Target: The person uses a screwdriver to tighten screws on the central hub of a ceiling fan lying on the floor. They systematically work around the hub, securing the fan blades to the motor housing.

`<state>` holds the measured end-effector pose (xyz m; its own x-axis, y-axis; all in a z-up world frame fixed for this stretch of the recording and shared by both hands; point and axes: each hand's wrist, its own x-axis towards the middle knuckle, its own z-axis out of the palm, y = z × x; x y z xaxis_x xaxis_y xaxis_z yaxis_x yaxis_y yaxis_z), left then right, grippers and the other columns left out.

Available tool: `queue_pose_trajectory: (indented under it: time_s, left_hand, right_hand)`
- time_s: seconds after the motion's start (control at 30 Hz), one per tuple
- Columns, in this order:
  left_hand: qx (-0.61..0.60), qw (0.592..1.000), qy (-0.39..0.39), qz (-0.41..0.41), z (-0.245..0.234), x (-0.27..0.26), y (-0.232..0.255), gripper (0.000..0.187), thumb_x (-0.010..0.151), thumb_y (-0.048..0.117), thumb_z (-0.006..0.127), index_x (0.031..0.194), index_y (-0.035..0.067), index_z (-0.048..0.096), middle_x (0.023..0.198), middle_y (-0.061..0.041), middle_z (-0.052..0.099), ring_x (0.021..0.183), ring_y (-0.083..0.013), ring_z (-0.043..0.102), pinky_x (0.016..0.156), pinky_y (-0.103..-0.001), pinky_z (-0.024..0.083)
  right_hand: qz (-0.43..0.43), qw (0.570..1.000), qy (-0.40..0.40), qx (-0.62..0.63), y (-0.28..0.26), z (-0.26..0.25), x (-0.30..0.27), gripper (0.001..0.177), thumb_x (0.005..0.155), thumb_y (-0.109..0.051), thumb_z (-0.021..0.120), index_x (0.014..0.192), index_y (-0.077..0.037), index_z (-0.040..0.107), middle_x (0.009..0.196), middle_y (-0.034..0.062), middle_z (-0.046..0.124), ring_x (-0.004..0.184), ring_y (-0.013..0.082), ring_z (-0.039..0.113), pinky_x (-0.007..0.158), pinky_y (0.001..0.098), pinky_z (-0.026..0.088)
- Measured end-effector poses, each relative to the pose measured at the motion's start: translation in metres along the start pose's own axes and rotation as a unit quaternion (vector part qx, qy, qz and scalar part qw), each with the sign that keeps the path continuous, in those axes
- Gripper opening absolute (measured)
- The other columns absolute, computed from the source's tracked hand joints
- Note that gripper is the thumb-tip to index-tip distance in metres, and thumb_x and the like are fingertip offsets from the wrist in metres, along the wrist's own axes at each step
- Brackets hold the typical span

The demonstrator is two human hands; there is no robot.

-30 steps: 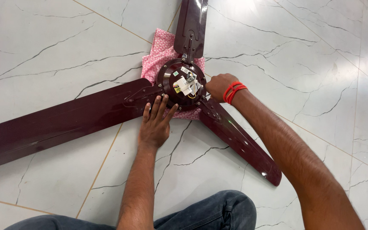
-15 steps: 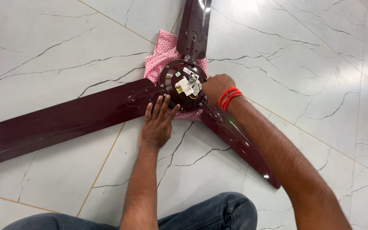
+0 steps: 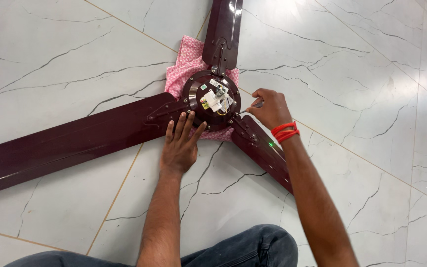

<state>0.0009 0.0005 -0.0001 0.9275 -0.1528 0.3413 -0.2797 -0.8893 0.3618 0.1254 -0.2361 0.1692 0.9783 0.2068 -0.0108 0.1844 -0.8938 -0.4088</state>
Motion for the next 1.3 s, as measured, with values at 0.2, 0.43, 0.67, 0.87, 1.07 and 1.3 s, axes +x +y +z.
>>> queue_pose_trajectory:
  time_s: [0.2, 0.43, 0.67, 0.87, 1.07, 1.3]
  left_hand:
    - [0.004, 1.0, -0.006, -0.004, -0.002, 0.001, 0.001, 0.079, 0.091, 0.013, 0.062, 0.16, 0.036, 0.031, 0.171, -0.003, 0.021, 0.159, -0.0226, 0.016, 0.129, -0.05, 0.011]
    - [0.004, 1.0, -0.016, -0.006, -0.002, 0.001, 0.002, 0.078, 0.091, 0.013, 0.062, 0.159, 0.037, 0.031, 0.171, -0.004, 0.02, 0.159, -0.0233, 0.015, 0.129, -0.05, 0.01]
    - [0.016, 1.0, -0.021, -0.004, -0.001, 0.002, 0.002, 0.077, 0.093, 0.015, 0.062, 0.16, 0.037, 0.03, 0.171, -0.004, 0.017, 0.159, -0.0227, 0.013, 0.129, -0.05, 0.009]
    - [0.015, 1.0, -0.004, -0.001, -0.001, 0.0, 0.003, 0.077, 0.094, 0.015, 0.062, 0.16, 0.037, 0.03, 0.172, -0.003, 0.018, 0.159, -0.0217, 0.013, 0.13, -0.05, 0.011]
    - [0.017, 1.0, -0.017, -0.008, -0.001, 0.001, 0.003, 0.078, 0.093, 0.015, 0.062, 0.159, 0.038, 0.028, 0.171, -0.002, 0.018, 0.158, -0.0215, 0.013, 0.129, -0.05, 0.011]
    - [0.015, 1.0, -0.025, -0.005, -0.002, 0.002, 0.002, 0.078, 0.092, 0.015, 0.062, 0.159, 0.038, 0.028, 0.17, -0.003, 0.018, 0.157, -0.0225, 0.014, 0.128, -0.05, 0.01]
  right_hand:
    - [0.029, 0.961, 0.216, 0.174, 0.003, 0.044, -0.033, 0.039, 0.086, -0.009, 0.084, 0.114, 0.004, 0.06, 0.093, 0.0099, 0.079, 0.083, 0.0133, 0.078, 0.072, 0.0265, 0.062]
    - [0.026, 0.907, 0.282, 0.312, 0.022, 0.089, -0.048, 0.026, 0.096, -0.008, 0.075, 0.115, 0.002, 0.062, 0.1, 0.0071, 0.077, 0.078, 0.0045, 0.069, 0.056, 0.0193, 0.059]
    - [0.028, 0.931, 0.254, 0.261, 0.019, 0.083, -0.05, 0.035, 0.097, -0.006, 0.073, 0.127, 0.007, 0.06, 0.106, 0.0095, 0.08, 0.072, 0.0088, 0.067, 0.06, 0.0215, 0.052]
    - [-0.006, 0.933, 0.263, 0.247, 0.015, 0.081, -0.052, 0.049, 0.097, -0.001, 0.07, 0.141, 0.006, 0.05, 0.112, 0.0122, 0.077, 0.092, 0.0153, 0.075, 0.075, 0.026, 0.062]
    - [-0.105, 0.926, 0.309, 0.187, 0.023, 0.084, -0.051, 0.068, 0.099, 0.001, 0.07, 0.155, 0.004, 0.031, 0.119, 0.0168, 0.073, 0.106, 0.0221, 0.075, 0.09, 0.0329, 0.062]
    - [-0.069, 0.92, 0.37, 0.106, 0.02, 0.081, -0.05, 0.049, 0.093, -0.011, 0.083, 0.133, 0.003, 0.057, 0.103, 0.0157, 0.071, 0.087, 0.0202, 0.073, 0.065, 0.0286, 0.062]
